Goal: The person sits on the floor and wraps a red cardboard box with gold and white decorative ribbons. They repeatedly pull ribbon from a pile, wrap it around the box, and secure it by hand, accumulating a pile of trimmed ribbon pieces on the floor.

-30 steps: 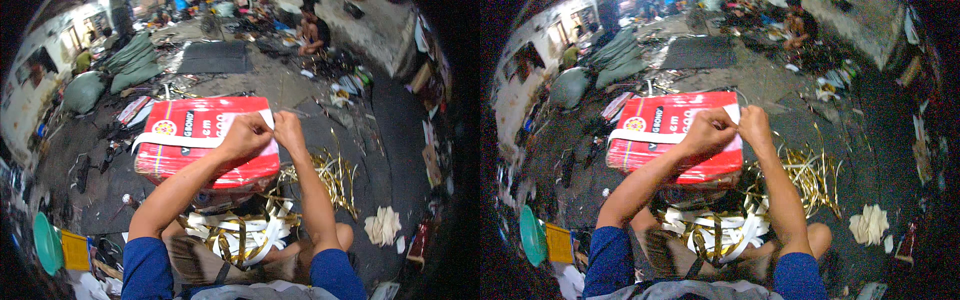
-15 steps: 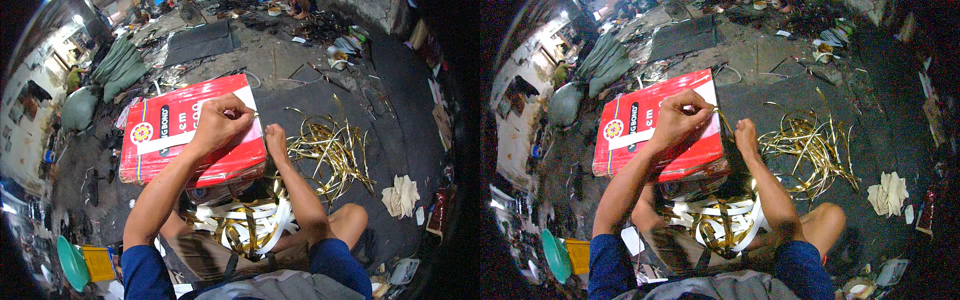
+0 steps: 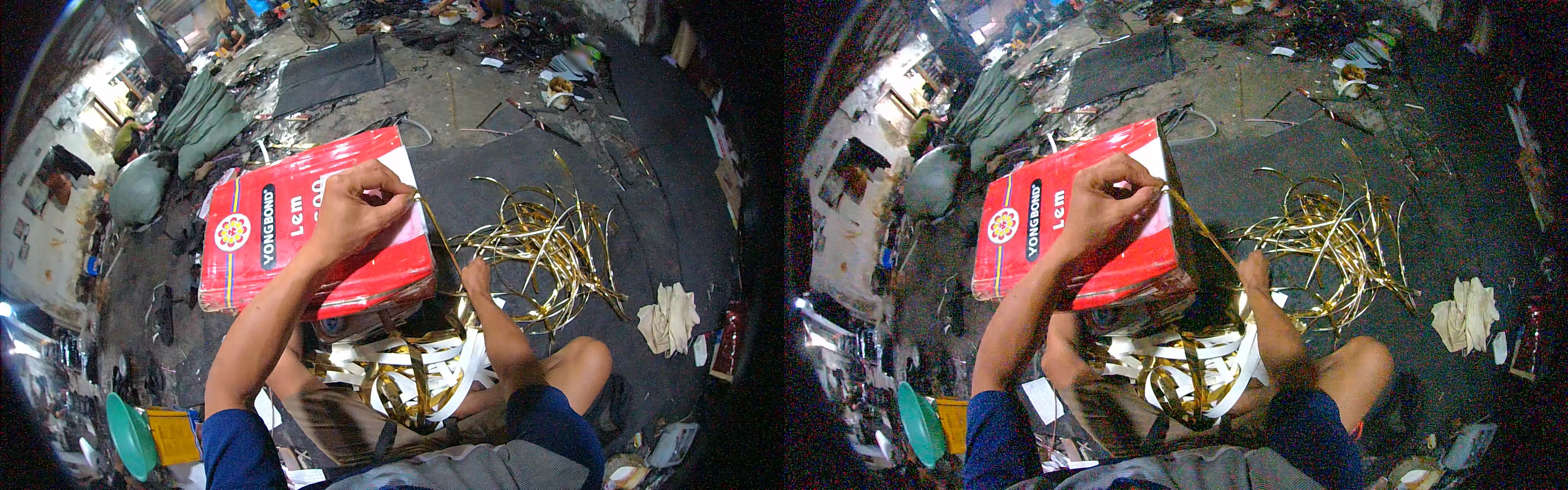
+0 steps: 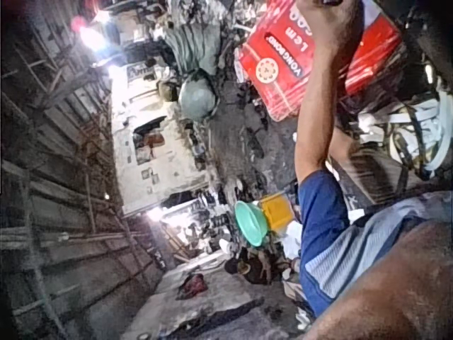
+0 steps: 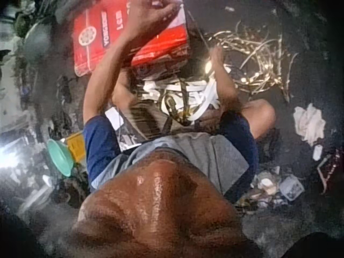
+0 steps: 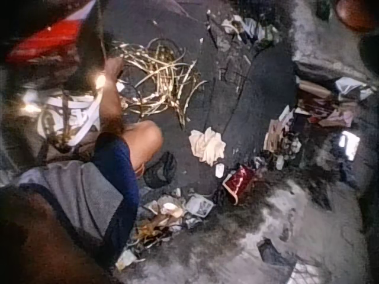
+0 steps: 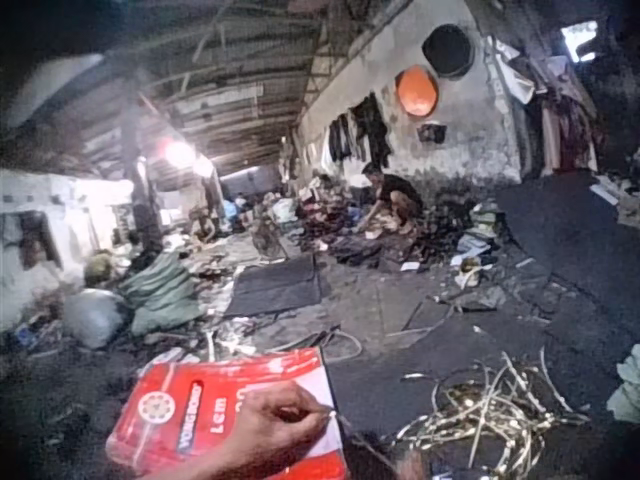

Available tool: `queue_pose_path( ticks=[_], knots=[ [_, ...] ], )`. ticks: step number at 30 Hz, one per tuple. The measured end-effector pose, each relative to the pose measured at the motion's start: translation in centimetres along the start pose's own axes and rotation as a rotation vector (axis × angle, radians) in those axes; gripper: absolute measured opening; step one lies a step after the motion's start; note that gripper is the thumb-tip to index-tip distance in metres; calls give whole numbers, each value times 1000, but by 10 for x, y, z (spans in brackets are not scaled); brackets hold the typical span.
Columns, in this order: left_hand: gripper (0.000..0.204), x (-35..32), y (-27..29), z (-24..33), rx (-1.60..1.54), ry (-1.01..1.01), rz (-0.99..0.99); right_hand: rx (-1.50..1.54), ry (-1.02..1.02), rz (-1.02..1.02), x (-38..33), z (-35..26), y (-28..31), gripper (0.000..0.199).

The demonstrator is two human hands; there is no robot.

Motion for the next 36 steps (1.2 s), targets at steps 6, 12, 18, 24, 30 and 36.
queue_pose_path(
  ticks=[6,12,18,24,30,36],
  knots=[
    [4,-8,9,12,69,-71,19,72,-197,-82,-12,19,-19,25],
    [13,7,-10,36,111,-468,-119,-105,43,-20,44,90,-31,27],
    [22,-21,11,29,296,-655,-112,-77,54,-40,11,50,-30,27],
    [23,-19,6,25,358,-654,-136,-81,-25,25,19,65,-15,46],
    [21,-15,6,30,363,-599,-107,-188,-64,-49,11,65,-22,52],
    [23,-7,-6,35,363,-600,-113,-377,37,-133,34,105,-20,38]
  ],
)
Point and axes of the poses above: each hand's wrist, its own x-axis towards the middle knuckle, its own y-axis out of the back of the hand, z = x × y, the point moved 6 cm from there along x, towards the middle knuckle
